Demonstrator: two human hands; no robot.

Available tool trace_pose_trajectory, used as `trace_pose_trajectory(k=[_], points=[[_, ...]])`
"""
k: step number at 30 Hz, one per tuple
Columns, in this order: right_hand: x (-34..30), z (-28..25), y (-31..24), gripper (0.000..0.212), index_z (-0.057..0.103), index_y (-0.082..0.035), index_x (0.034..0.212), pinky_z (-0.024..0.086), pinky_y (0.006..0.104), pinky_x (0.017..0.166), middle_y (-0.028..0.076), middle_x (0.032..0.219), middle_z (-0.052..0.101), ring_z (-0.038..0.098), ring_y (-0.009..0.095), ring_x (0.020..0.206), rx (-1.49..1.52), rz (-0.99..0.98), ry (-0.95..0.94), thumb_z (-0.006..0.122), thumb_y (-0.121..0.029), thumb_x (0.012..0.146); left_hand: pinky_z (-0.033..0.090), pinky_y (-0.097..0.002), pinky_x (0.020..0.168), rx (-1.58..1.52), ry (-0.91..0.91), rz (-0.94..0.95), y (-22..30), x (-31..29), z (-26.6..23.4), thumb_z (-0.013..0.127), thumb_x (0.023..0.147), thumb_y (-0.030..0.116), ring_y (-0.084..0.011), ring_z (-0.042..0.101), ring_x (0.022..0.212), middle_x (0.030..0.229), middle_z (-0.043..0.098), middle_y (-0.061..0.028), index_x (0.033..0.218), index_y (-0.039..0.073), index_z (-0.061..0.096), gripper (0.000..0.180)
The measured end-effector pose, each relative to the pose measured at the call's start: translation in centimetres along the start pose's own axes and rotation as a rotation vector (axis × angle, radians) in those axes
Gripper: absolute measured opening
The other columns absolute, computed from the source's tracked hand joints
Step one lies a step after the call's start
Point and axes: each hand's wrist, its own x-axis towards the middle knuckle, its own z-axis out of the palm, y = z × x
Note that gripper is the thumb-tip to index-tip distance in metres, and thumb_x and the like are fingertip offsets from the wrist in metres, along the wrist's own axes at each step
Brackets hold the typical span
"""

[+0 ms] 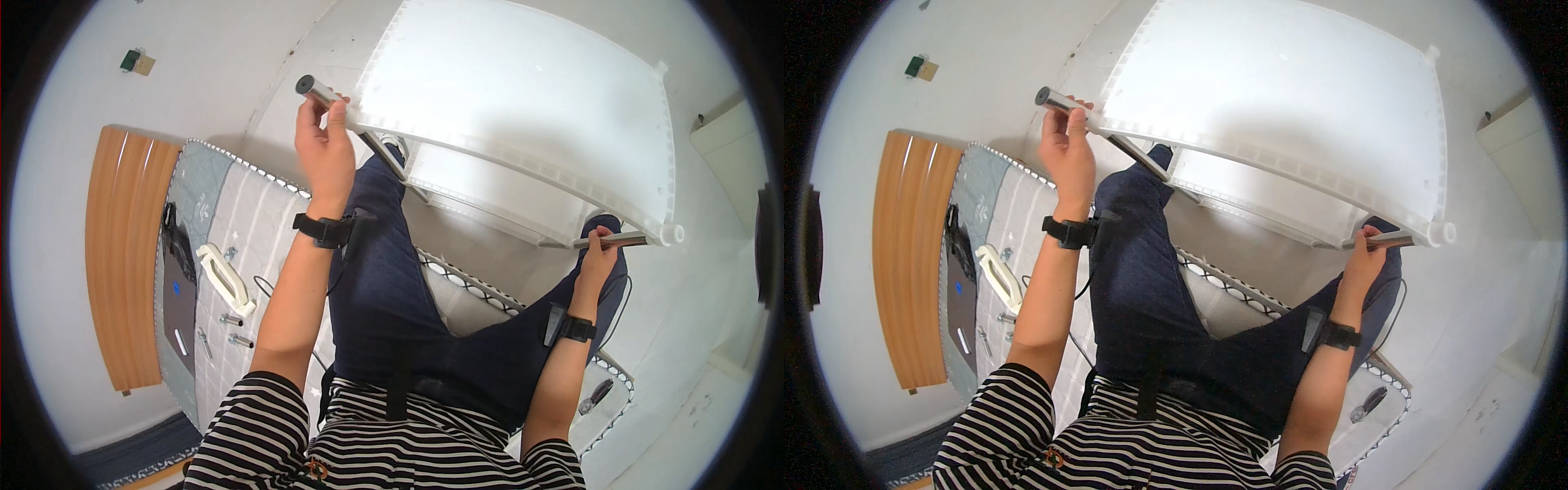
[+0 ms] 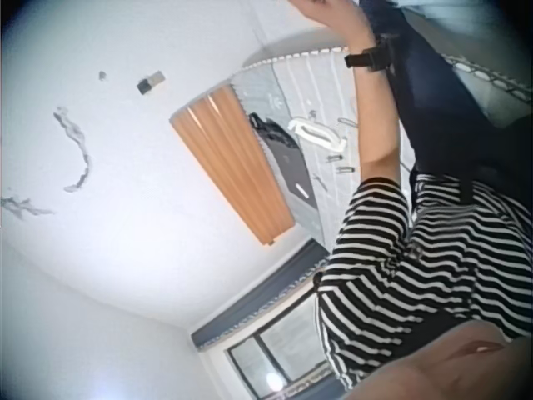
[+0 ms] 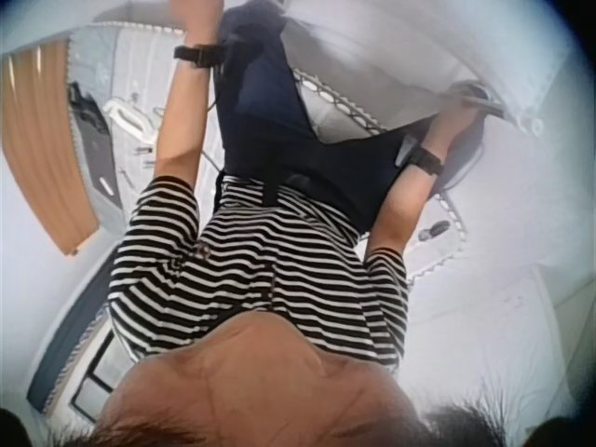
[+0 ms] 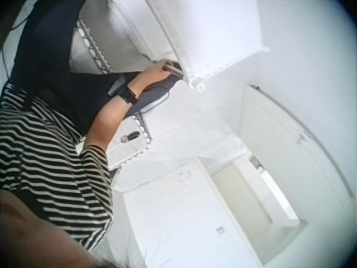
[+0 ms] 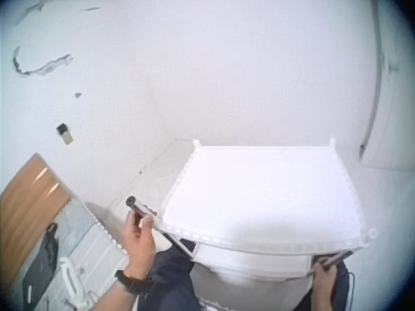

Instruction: Assemble a three-tier rolling storage cart by connecting metal tubes, shelves, and wheels.

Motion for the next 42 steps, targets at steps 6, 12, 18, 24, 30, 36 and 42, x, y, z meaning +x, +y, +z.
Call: trace_pose_trajectory(k=[6,12,18,24,30,36,42], points=[[0.7,-0.5,0.6,0.018,0.057,-0.001,0.1,0.04,0.0256,0.083,0.004,0.094,0.056,0.053,0.014,0.09,0.0,-0.025,-0.052,0.062,-0.005,0.083,0.043,-0.0269,0.084,0.002,-0.056,0.055,-0.6,0.1,-0.7,0.055,0.092,0.014,-0.0152,0.056,0.099,0.101,0.063,-0.0094,0.109,-0.002,0.054,0.023],[1.0,-2.0,0.3,0.022,0.055,0.001,0.107,0.039,0.0295,0.092,0.01,0.108,0.057,0.054,0.019,0.103,0.086,0.035,-0.144,0.057,-0.003,0.086,0.05,-0.0336,0.082,0.052,0.059,0.06,-2.1,-3.8,-4.5,0.056,0.09,0.014,-0.0202,0.052,0.11,0.116,0.053,-0.0114,0.119,-0.002,0.047,0.034],[0.5,-2.1,-0.2,0.024,0.055,0.0,0.11,0.039,0.0294,0.094,0.01,0.11,0.057,0.053,0.018,0.107,-0.005,0.026,-0.195,0.057,-0.006,0.087,0.052,-0.0368,0.076,-0.075,0.432,-0.906,-13.5,-14.3,-23.5,0.055,0.089,0.015,-0.0237,0.059,0.092,0.104,0.056,-0.0113,0.114,0.0,0.05,0.03],[1.2,-3.2,0.0,0.026,0.057,-0.003,0.109,0.039,0.0266,0.086,0.006,0.107,0.059,0.054,0.014,0.101,-0.053,0.03,-0.149,0.064,-0.011,0.085,0.047,-0.0423,0.08,1.185,0.485,-0.884,-13.2,-27.4,-39.6,0.055,0.078,0.026,-0.0372,0.061,0.094,0.098,0.064,-0.0223,0.099,0.005,0.062,0.03],[1.4,-1.7,-0.3,0.026,0.055,-0.005,0.109,0.039,0.0302,0.088,0.006,0.108,0.057,0.052,0.015,0.104,-0.153,0.033,-0.158,0.064,-0.014,0.086,0.046,-0.0462,0.083,1.51,0.768,-1.065,-11.6,-38.6,-50.0,0.055,0.082,0.035,-0.0427,0.058,0.095,0.1,0.058,-0.0332,0.111,-0.003,0.052,0.048],[2.4,-2.9,0.5,0.024,0.056,-0.008,0.106,0.039,0.0288,0.083,0.004,0.105,0.057,0.05,0.013,0.099,-0.159,-0.011,-0.157,0.065,-0.016,0.085,0.045,-0.044,0.086,1.201,0.797,-1.257,-14.7,-38.1,-53.2,0.057,0.077,0.061,-0.0434,0.059,0.096,0.097,0.061,-0.0323,0.099,-0.01,0.06,0.074],[2.4,-3.3,1.0,0.026,0.055,-0.007,0.11,0.039,0.0255,0.08,0.003,0.105,0.058,0.052,0.014,0.097,-0.117,0.0,-0.165,0.061,-0.013,0.086,0.046,-0.039,0.055,0.593,0.899,-1.292,-16.1,-35.5,-54.1,0.062,0.078,0.036,-0.0226,0.058,0.062,0.074,0.062,-0.0117,0.083,-0.005,0.064,0.042]])
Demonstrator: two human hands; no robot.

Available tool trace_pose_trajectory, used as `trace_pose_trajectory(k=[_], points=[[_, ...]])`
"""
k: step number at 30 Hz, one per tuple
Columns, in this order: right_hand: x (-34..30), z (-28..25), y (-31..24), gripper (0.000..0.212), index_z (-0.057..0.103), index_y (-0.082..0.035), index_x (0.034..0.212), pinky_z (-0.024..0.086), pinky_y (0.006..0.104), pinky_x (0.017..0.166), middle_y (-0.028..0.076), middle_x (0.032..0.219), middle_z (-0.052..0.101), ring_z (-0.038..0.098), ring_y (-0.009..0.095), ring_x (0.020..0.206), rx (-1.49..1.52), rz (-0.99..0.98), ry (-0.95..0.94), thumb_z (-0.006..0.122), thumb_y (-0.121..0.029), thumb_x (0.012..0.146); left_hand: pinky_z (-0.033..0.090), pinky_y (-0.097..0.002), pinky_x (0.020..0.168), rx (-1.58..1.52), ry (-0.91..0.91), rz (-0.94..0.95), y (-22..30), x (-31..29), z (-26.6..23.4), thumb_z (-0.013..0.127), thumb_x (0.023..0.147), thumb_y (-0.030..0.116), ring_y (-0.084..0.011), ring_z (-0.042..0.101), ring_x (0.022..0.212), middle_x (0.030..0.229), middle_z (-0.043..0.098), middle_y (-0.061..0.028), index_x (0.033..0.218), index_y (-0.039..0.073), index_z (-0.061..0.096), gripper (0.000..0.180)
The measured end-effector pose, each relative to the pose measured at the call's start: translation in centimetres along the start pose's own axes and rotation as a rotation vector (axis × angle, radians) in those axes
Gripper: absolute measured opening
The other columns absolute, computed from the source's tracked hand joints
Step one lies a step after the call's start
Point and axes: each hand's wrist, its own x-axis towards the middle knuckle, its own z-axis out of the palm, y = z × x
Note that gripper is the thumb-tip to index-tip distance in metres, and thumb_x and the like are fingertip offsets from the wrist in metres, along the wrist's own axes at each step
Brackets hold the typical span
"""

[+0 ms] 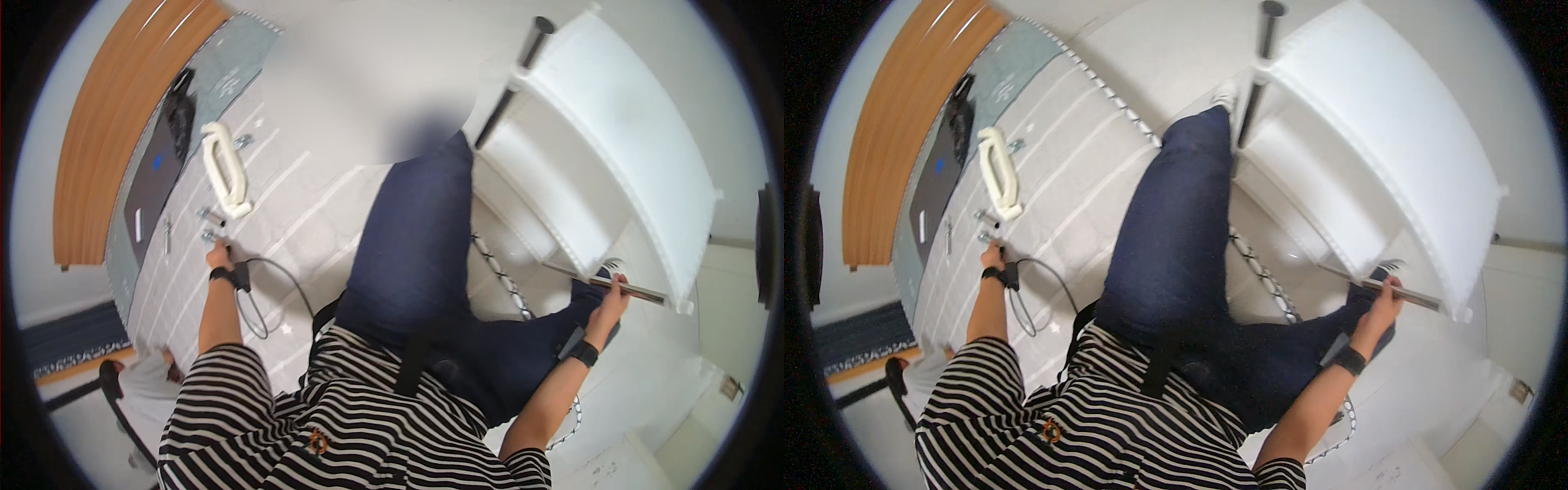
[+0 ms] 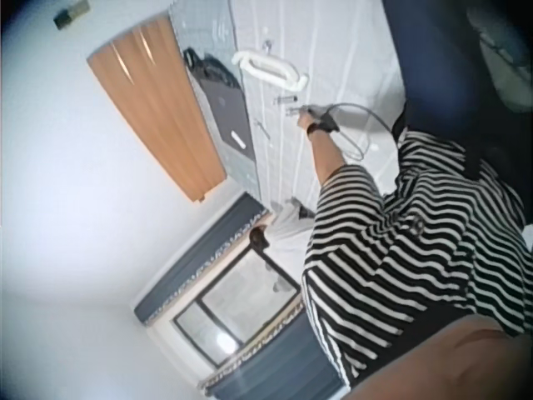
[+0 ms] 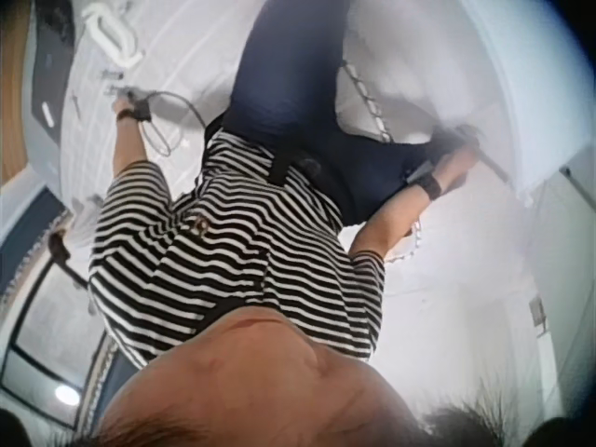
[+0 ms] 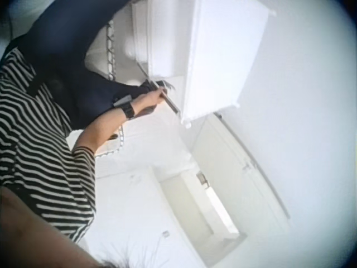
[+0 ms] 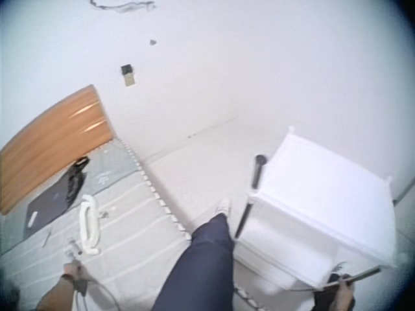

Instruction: Assemble a three-tier rolling storage cart by connecting metal tubes, shelves, and wheels.

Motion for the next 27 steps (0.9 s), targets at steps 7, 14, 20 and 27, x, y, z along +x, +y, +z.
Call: trace_pose_trajectory(k=[7,14,20,27], points=[[-5.4,-3.1,-7.2,0.05,0.043,0.002,0.127,0.037,0.0384,0.094,0.012,0.125,0.049,0.045,0.023,0.116,0.364,0.246,0.107,0.061,-0.021,0.085,0.043,-0.0335,0.081,-1.158,-0.589,-0.075,7.1,-1.0,-2.1,0.048,0.092,0.03,-0.0161,0.056,0.076,0.081,0.055,-0.0013,0.088,0.008,0.051,0.023],[-14.5,4.0,-14.1,0.019,0.058,-0.001,0.103,0.046,0.0322,0.08,0.007,0.093,0.062,0.058,0.019,0.089,0.442,0.152,-0.249,0.057,-0.014,0.089,0.043,-0.0335,0.09,-0.859,-1.015,0.526,20.8,-36.4,6.1,0.053,0.093,0.022,-0.0175,0.058,0.09,0.096,0.061,-0.0107,0.099,0.003,0.056,0.02],[-18.8,9.1,-16.1,0.029,0.055,0.003,0.112,0.045,0.0331,0.087,0.012,0.102,0.062,0.059,0.022,0.095,0.452,0.19,-0.703,0.055,-0.016,0.09,0.043,-0.0269,0.082,-0.28,-1.841,0.388,18.1,-54.1,10.4,0.053,0.093,0.015,-0.0129,0.056,0.088,0.099,0.061,-0.0073,0.106,-0.002,0.057,0.022],[-18.8,6.4,-17.4,0.039,0.05,0.003,0.121,0.046,0.0309,0.087,0.012,0.11,0.06,0.059,0.019,0.099,0.586,0.132,-0.733,0.061,-0.009,0.085,0.045,-0.0237,0.078,0.001,-2.138,0.505,17.6,-59.9,11.2,0.055,0.092,0.012,-0.0094,0.053,0.087,0.102,0.06,-0.005,0.117,-0.003,0.055,0.029]])
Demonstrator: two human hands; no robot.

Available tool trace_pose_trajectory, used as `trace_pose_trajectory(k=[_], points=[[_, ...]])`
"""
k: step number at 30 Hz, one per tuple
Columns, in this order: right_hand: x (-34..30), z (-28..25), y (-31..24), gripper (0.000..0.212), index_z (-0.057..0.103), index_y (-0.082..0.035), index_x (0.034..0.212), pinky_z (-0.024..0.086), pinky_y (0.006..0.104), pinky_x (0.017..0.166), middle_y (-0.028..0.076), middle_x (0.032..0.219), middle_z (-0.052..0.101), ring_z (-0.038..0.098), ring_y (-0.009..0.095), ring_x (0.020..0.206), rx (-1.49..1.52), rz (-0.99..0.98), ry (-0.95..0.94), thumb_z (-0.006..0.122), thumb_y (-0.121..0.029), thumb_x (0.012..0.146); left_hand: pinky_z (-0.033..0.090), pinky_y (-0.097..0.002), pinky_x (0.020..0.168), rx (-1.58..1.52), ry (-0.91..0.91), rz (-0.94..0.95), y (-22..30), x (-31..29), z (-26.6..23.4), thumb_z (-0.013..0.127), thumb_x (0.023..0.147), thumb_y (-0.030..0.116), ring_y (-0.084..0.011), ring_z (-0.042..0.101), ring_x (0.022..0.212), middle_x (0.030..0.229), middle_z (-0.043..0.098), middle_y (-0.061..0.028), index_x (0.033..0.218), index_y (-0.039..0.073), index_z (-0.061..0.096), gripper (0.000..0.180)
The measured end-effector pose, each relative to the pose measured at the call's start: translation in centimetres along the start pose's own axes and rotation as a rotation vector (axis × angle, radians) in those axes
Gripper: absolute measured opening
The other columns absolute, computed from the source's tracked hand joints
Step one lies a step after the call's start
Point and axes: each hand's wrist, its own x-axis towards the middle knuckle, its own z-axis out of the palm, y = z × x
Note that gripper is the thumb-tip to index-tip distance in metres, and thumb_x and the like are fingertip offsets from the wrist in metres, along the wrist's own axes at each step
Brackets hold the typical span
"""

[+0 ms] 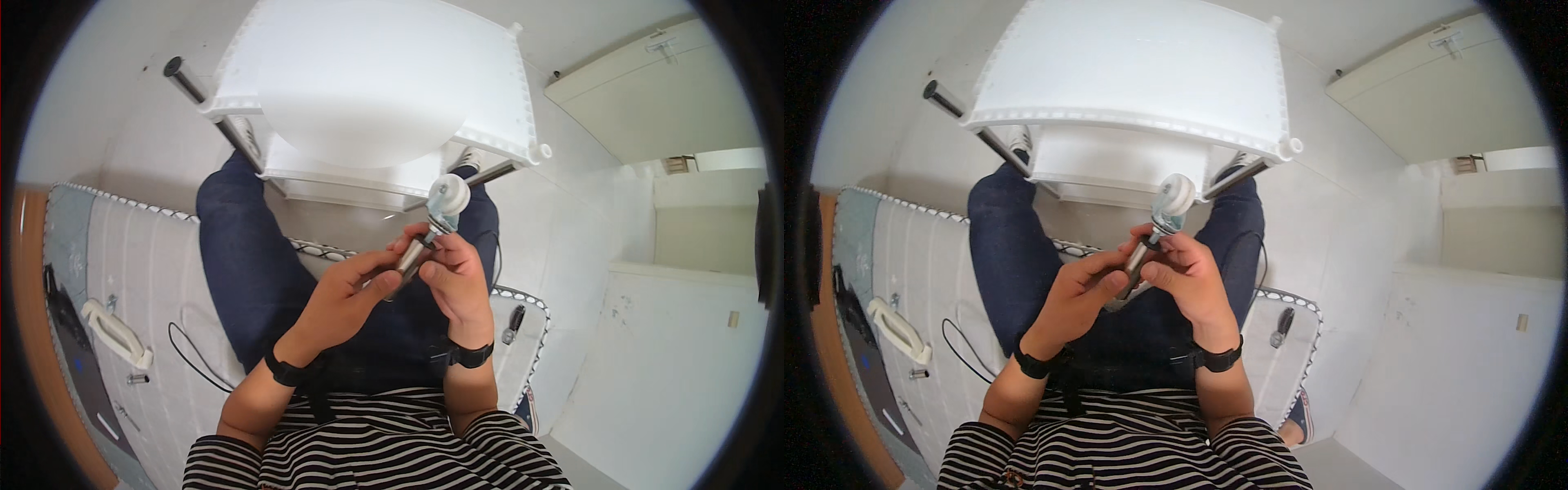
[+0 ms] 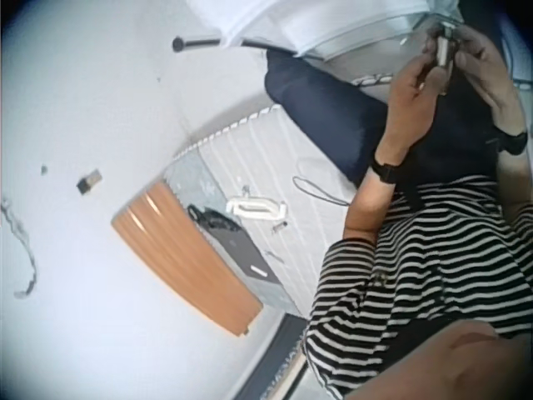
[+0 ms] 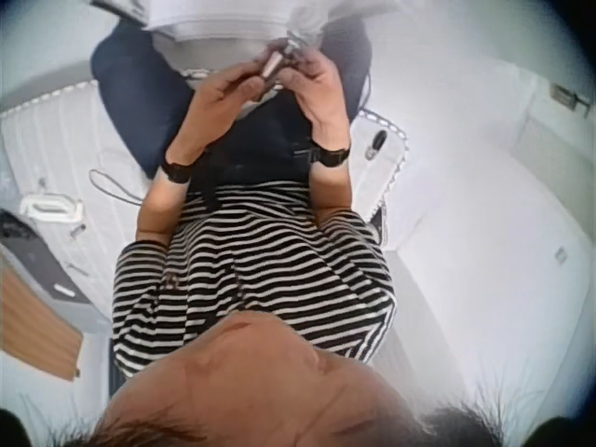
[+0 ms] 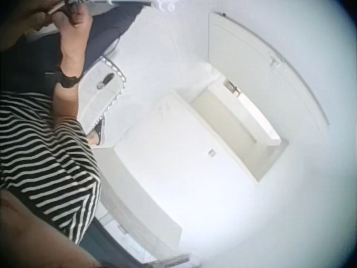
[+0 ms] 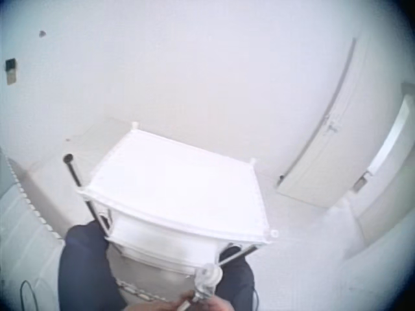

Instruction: Assemble a three-tier rolling storage cart by connecting metal tubes, shelves, and wheels.

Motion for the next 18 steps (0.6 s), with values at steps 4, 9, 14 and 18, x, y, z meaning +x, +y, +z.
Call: trace_pose_trajectory(k=[4,9,14,18], points=[[-0.5,-0.2,-0.1,0.041,0.049,0.003,0.123,0.046,0.0298,0.088,0.011,0.11,0.06,0.059,0.018,0.098,-0.071,0.003,0.048,0.06,0.0,0.084,0.045,-0.0249,0.079,0.014,0.056,0.077,-1.4,0.8,0.3,0.06,0.088,0.011,-0.0121,0.056,0.087,0.101,0.062,-0.0069,0.116,-0.001,0.057,0.031],[0.0,0.0,0.8,0.04,0.05,0.003,0.123,0.046,0.0306,0.088,0.011,0.109,0.06,0.059,0.019,0.099,-0.076,0.034,0.071,0.059,0.001,0.084,0.045,-0.0269,0.082,0.033,0.102,0.147,-2.3,1.3,-0.7,0.065,0.083,0.009,-0.0145,0.058,0.089,0.105,0.062,-0.0093,0.118,0.001,0.058,0.036],[0.2,0.0,1.0,0.039,0.05,0.006,0.119,0.044,0.0376,0.093,0.018,0.107,0.06,0.057,0.027,0.106,-0.05,0.072,0.187,0.062,-0.002,0.082,0.045,-0.027,0.083,0.047,0.106,0.075,-2.1,1.6,-0.5,0.066,0.081,0.007,-0.0141,0.058,0.089,0.1,0.062,-0.0077,0.117,0.002,0.059,0.036],[-0.3,-1.2,-0.7,0.031,0.054,0.002,0.113,0.045,0.0269,0.083,0.011,0.104,0.062,0.058,0.016,0.097,-0.325,-0.18,0.227,0.062,0.0,0.083,0.046,-0.0267,0.08,0.285,0.088,0.07,-1.0,1.1,-4.2,0.064,0.08,0.005,-0.0142,0.059,0.087,0.095,0.062,-0.0065,0.11,0.002,0.061,0.03]])
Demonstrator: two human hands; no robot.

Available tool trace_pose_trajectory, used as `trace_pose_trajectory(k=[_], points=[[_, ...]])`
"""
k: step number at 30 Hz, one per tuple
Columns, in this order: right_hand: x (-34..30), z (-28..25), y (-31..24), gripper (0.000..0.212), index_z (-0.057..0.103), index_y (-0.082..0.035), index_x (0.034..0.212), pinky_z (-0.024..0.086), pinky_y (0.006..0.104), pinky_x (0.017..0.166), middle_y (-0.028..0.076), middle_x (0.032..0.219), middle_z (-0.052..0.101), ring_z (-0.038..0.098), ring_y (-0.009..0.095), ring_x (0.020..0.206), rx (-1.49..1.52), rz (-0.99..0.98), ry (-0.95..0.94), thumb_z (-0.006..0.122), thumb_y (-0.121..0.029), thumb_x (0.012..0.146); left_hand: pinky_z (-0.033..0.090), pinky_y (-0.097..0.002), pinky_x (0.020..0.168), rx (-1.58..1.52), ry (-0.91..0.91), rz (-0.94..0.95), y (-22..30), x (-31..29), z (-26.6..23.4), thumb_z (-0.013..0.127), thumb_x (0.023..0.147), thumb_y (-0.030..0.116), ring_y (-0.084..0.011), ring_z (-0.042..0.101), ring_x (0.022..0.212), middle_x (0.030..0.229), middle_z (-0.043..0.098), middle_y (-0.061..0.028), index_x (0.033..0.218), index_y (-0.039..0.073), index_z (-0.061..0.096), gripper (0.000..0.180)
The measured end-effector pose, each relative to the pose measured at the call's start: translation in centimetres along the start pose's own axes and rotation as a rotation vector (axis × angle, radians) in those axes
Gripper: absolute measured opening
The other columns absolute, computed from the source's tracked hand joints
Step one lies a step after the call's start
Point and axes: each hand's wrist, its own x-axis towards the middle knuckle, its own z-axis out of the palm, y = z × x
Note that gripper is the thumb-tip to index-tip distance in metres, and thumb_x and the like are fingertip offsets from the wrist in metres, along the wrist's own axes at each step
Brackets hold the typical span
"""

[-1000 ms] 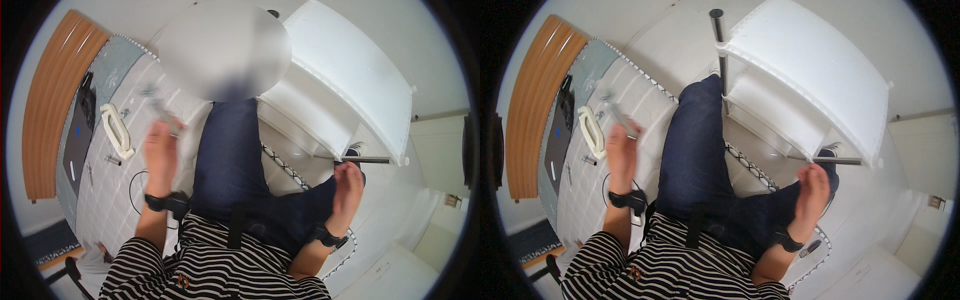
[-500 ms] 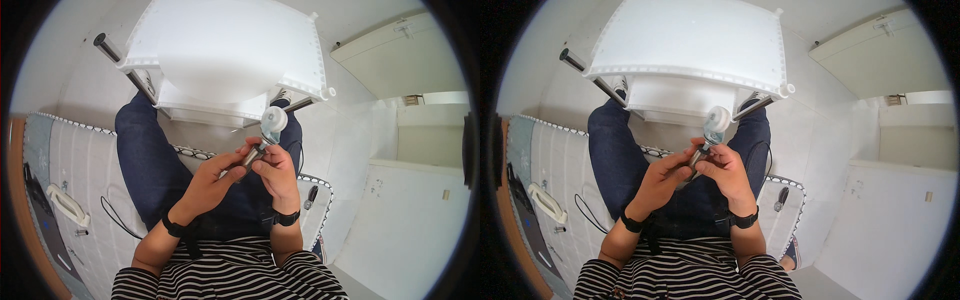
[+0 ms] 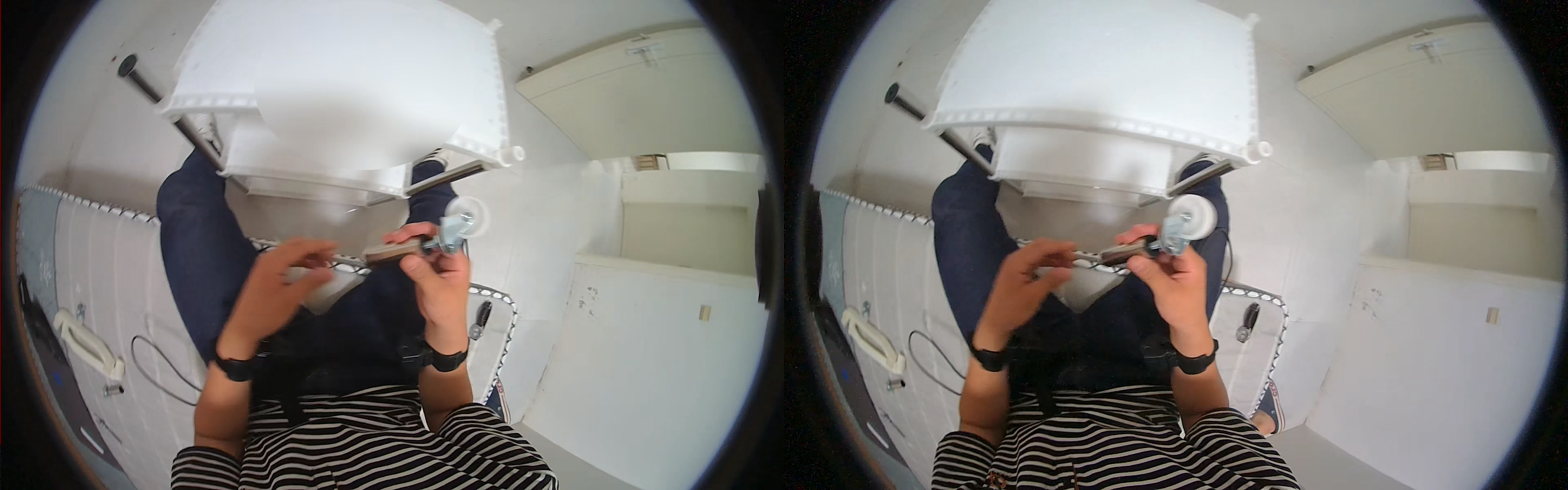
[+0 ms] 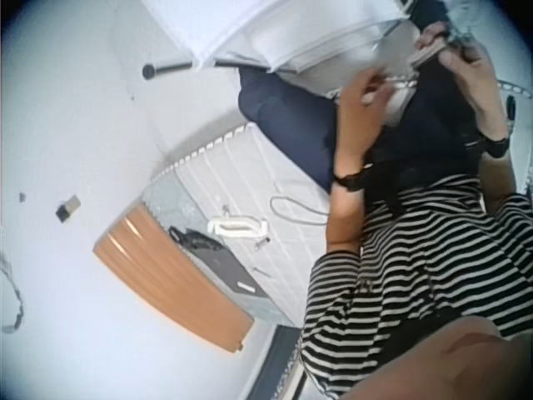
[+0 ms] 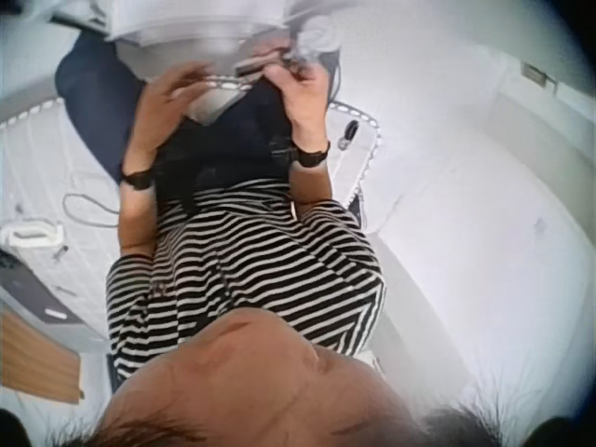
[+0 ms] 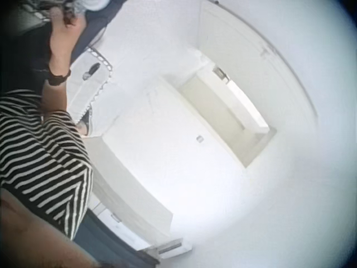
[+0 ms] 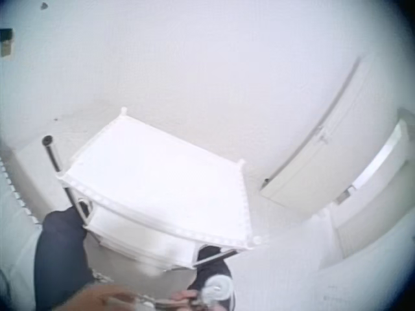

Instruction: Assemble a three-tier rolling storage cart by connecting metal tubes, shelves, and wheels.

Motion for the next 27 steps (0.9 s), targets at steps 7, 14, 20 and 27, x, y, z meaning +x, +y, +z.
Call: trace_pose_trajectory(k=[7,14,20,27], points=[[4.7,-7.4,-8.9,0.03,0.049,0.003,0.116,0.041,0.0355,0.096,0.018,0.109,0.059,0.056,0.026,0.106,-0.384,-0.433,0.478,0.057,-0.004,0.088,0.051,-0.0245,0.062,0.104,0.148,-0.247,-5.6,-0.1,-10.5,0.055,0.089,0.01,-0.0109,0.058,0.077,0.094,0.059,-0.0059,0.115,0.001,0.056,0.027],[9.2,-9.6,-10.1,0.029,0.049,0.001,0.115,0.043,0.0311,0.09,0.013,0.104,0.063,0.06,0.022,0.098,-0.393,-0.369,0.427,0.057,-0.009,0.089,0.053,-0.0245,0.056,-0.415,0.339,-0.153,-8.8,-0.1,-13.3,0.048,0.095,0.021,-0.0107,0.058,0.072,0.087,0.058,-0.0054,0.111,0.0,0.054,0.027],[9.9,-9.2,-9.7,0.029,0.049,0.001,0.116,0.044,0.028,0.083,0.011,0.1,0.063,0.06,0.018,0.094,-0.575,-0.393,0.379,0.056,-0.011,0.09,0.052,-0.0236,0.059,-0.516,0.379,-0.131,-9.3,0.4,-13.5,0.049,0.096,0.024,-0.0097,0.057,0.073,0.087,0.059,-0.0041,0.112,0.001,0.054,0.028],[9.9,-8.4,-8.7,0.03,0.045,0.001,0.119,0.043,0.0272,0.083,0.01,0.097,0.06,0.058,0.015,0.091,-0.762,-0.501,0.341,0.052,-0.01,0.092,0.051,-0.024,0.063,-0.531,0.388,-0.126,-9.4,0.8,-13.5,0.049,0.096,0.025,-0.009,0.056,0.075,0.088,0.058,-0.0034,0.114,0.002,0.053,0.03]])
